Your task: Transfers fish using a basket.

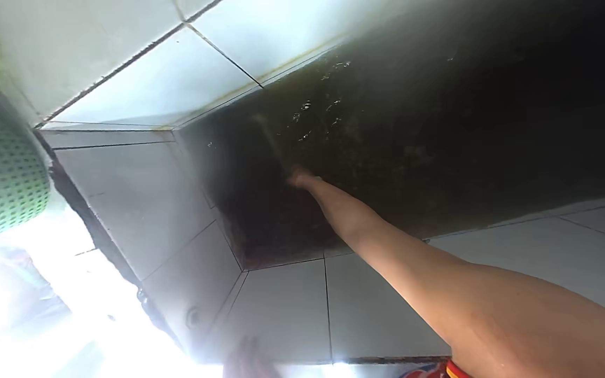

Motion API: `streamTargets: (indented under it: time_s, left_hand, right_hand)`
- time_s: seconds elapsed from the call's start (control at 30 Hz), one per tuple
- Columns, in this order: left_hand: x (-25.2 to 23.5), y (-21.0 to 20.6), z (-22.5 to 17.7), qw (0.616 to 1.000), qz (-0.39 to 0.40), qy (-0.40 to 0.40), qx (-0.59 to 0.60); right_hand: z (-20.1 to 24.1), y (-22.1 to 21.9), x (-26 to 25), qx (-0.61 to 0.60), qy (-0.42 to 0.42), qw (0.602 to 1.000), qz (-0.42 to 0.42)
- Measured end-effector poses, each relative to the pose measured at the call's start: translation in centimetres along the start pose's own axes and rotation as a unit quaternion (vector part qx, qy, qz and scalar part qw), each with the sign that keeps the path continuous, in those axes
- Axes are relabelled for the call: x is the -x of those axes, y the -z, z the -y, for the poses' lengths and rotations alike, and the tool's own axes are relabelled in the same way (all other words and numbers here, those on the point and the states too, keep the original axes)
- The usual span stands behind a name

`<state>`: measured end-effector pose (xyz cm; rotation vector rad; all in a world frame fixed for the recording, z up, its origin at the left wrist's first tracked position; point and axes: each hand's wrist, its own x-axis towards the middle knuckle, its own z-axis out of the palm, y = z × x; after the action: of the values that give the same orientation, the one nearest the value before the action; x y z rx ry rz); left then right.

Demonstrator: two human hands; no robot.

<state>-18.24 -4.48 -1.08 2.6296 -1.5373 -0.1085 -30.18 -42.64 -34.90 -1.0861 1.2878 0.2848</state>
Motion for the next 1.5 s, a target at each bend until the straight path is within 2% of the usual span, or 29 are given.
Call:
streamTargets:
  time_s: [0.17, 0.27, 0.47, 0.7, 0.83, 0.93, 1.03, 1.13, 1.5]
  left_hand:
    - [0.2, -0.3, 0.0, 1.0, -0.02, 0.017, 0.004]
    - [0.3, -0.8, 0.5, 0.999, -0.047, 0.014, -0.014]
    - [0.5, -1.2, 0.9, 0.998, -0.051, 0.024, -0.005]
    - [0.5, -1.5, 0.6, 0.997, -0.054, 0.048, 0.006]
    - [0.4, -1.5, 0.6, 0.997, -0.062, 0.055, 0.006]
    - [0.5, -1.6, 0.6, 0.996, -0.066, 0.061, 0.012]
    - [0.5, -1.5, 0.5, 0.995, -0.074, 0.061, 0.026]
    - [0.4, -1.6, 0.6, 0.994, -0.079, 0.063, 0.033]
    - [0.4, -1.5, 0.7, 0.993, -0.082, 0.064, 0.052]
  right_hand:
    - [0.2, 0.8, 2.3, -0.027, -0.053, 0.998, 0.026]
    - [0.4, 1.0, 3.3, -0.039, -0.036, 0.998, 0.016]
    - [-0.5, 0.6, 3.6, -0.052, -0.028, 0.998, -0.021]
    - [-3.7, 0.2, 2.2, -0.075, -0.04, 0.996, -0.024]
    - [-2.9, 0.8, 5.5, -0.092, -0.029, 0.995, 0.014]
    - [-2.6, 0.9, 8.5, -0.098, -0.021, 0.995, 0.012]
    - [-1.8, 1.3, 12.5, -0.111, -0.074, 0.99, 0.033]
    - [-4.6, 0.4, 10.6, -0.137, -0.028, 0.99, -0.006]
    - [-6.7, 3.5, 15.2, -0.197, -0.026, 0.98, -0.028]
